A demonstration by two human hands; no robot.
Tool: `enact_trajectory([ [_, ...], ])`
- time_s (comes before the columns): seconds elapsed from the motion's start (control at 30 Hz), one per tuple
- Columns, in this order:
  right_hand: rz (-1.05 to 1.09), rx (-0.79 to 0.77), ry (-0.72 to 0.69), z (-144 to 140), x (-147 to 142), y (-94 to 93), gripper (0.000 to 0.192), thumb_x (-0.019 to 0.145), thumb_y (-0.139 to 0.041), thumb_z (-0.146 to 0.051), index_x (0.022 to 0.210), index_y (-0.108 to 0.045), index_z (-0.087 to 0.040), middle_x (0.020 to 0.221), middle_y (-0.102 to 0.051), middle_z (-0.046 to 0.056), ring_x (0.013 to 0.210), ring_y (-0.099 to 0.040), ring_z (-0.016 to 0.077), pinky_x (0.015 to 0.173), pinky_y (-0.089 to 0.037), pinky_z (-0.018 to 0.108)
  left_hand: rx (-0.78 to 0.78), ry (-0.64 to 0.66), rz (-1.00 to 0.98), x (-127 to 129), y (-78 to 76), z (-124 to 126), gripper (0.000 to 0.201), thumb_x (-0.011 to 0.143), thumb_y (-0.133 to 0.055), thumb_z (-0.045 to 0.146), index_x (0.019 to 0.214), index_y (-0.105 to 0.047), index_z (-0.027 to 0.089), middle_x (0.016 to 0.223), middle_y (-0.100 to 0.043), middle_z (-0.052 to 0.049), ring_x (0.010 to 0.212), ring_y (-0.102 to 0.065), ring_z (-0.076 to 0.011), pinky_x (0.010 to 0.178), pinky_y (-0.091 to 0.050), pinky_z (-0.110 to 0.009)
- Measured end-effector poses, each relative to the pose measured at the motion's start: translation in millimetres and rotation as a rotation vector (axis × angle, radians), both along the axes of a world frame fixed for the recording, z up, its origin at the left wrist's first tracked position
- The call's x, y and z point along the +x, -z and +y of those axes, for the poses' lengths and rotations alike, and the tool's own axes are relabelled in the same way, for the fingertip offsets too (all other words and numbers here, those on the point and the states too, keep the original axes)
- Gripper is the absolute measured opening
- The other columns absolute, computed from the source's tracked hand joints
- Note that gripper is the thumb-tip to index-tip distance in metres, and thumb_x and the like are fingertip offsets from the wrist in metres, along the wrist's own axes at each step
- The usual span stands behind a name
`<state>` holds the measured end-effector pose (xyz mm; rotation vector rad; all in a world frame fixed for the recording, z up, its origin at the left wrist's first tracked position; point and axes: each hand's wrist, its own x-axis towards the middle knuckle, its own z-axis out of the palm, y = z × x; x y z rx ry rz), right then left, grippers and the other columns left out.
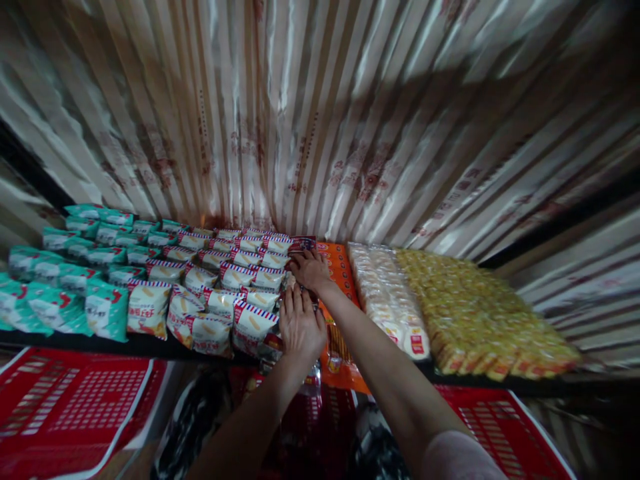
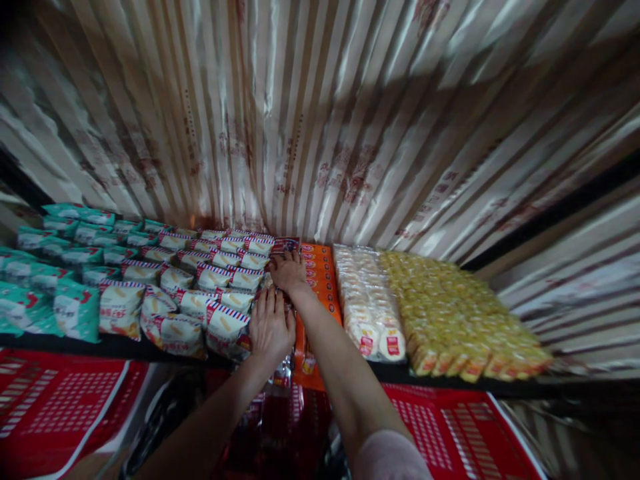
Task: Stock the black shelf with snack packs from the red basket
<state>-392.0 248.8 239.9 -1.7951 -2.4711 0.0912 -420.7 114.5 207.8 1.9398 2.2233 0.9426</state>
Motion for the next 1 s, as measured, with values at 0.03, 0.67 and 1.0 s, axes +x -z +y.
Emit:
enact_trajectory([
  [0.03,0.002,0.003,0.006,0,0,-0.4,0.044,0.09,-0.033,-0.044,0.126,-0.051,-0.026,0.138,-0.043,0.007,0.132,-0.027,0.0272,0.106,-0.018,0.044,-0.001,-0.003,0.001,0,0.0,0,0.047,0.085,-0.039,0.026,0.127,-0.049,0.005,0.139,-0.042,-0.016,0.131,-0.034,-0.0297,0.104,-0.033,-0.047],
  [0.67,0.688,0.297,0.163,-83,44,10.2,0.041,0.092,-0.029,-0.032,0.117,-0.055,-0.013,0.124,-0.056,0.011,0.117,-0.048,0.0152,0.102,-0.035,0.028,0.165,0.233,-0.042,-1,0.7,-35,0.036,0.086,-0.038,0.019,0.116,-0.056,0.011,0.132,-0.051,-0.012,0.129,-0.037,-0.0224,0.106,-0.035,-0.039],
  [1.0,0.836,-0.117,0.518,-261,84,120.3,0.041,0.091,-0.023,-0.04,0.111,-0.051,-0.016,0.092,-0.065,0.007,0.082,-0.062,0.0168,0.079,-0.048,0.028,-0.434,0.623,-0.143,-19,109.0,-180,0.034,0.079,-0.043,0.009,0.106,-0.061,0.019,0.126,-0.055,-0.007,0.106,-0.056,-0.0161,0.094,-0.045,-0.031],
])
